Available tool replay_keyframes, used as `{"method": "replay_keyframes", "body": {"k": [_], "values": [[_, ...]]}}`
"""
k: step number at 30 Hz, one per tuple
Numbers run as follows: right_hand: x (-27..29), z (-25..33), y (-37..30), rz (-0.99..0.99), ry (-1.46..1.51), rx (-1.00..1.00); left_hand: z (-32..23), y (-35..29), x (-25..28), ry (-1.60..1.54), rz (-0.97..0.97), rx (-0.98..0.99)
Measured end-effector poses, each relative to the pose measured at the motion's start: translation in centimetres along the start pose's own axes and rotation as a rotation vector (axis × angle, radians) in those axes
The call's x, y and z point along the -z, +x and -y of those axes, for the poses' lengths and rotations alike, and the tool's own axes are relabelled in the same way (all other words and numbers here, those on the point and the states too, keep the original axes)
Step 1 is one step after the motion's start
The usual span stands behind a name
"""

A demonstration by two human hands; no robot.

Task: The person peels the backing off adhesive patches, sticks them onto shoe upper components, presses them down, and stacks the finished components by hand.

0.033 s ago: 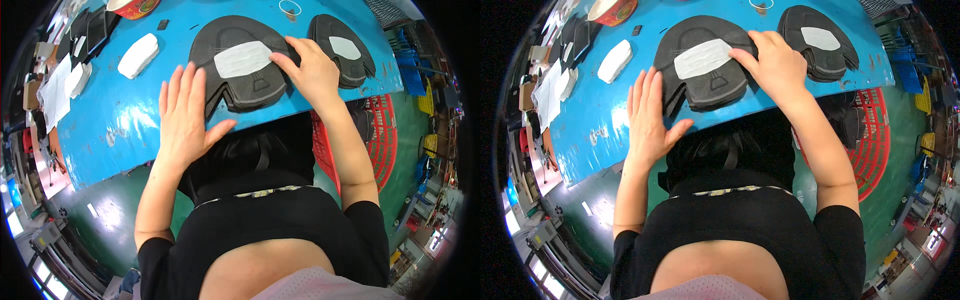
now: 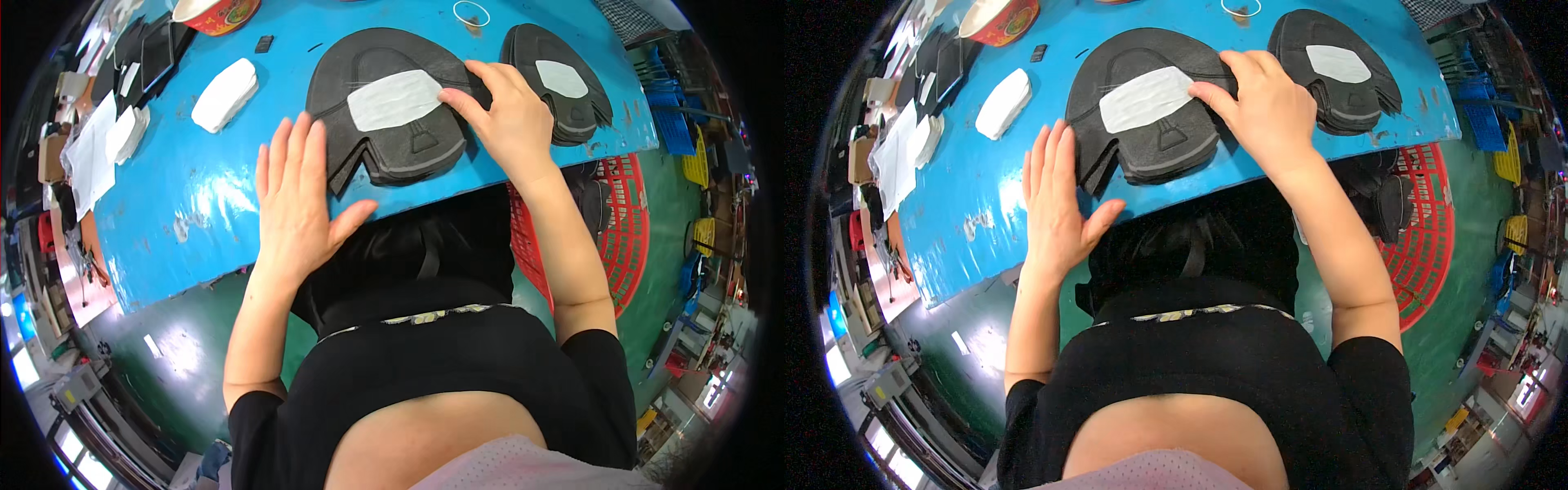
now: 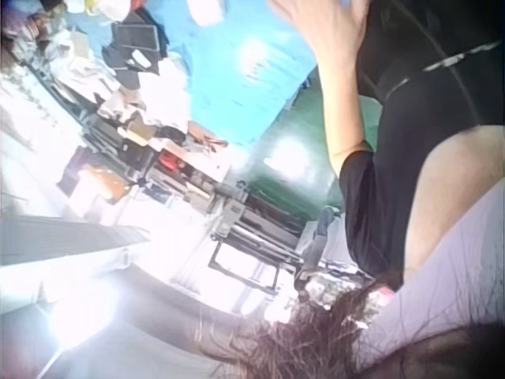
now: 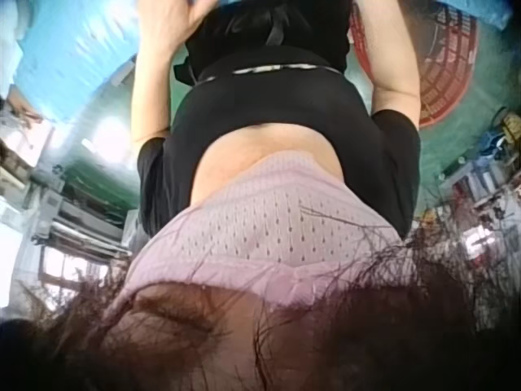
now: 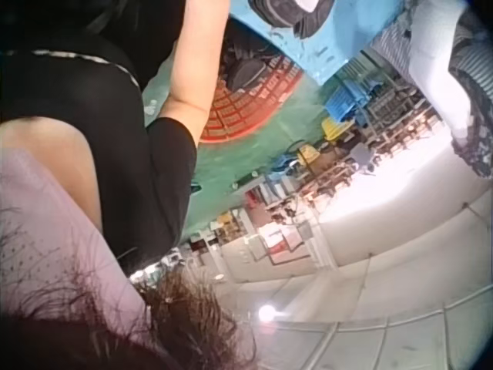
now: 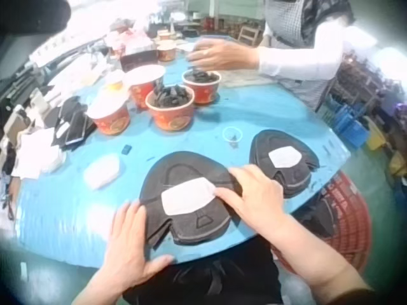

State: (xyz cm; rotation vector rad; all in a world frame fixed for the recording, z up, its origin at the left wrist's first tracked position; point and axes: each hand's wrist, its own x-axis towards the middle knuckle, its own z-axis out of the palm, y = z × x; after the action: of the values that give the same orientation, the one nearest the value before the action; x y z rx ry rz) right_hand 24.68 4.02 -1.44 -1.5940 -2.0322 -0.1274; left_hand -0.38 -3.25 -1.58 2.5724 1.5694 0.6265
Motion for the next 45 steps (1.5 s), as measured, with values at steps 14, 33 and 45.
{"method": "replay_keyframes", "body": {"k": [14,33,45], "values": [[8.7,-15.0,2.6,-0.035,0.619,-0.477,2.1,-2.4,-0.2,-0.102,-0.239,0.148],[3.2,0.5,8.6,0.304,0.777,-0.03,11.5,3.6,1.1,0.153,-0.206,0.177],[-8.6,16.0,25.8,-0.06,0.75,0.303,12.0,5.3,1.2,-0.064,-0.239,0.495]]}}
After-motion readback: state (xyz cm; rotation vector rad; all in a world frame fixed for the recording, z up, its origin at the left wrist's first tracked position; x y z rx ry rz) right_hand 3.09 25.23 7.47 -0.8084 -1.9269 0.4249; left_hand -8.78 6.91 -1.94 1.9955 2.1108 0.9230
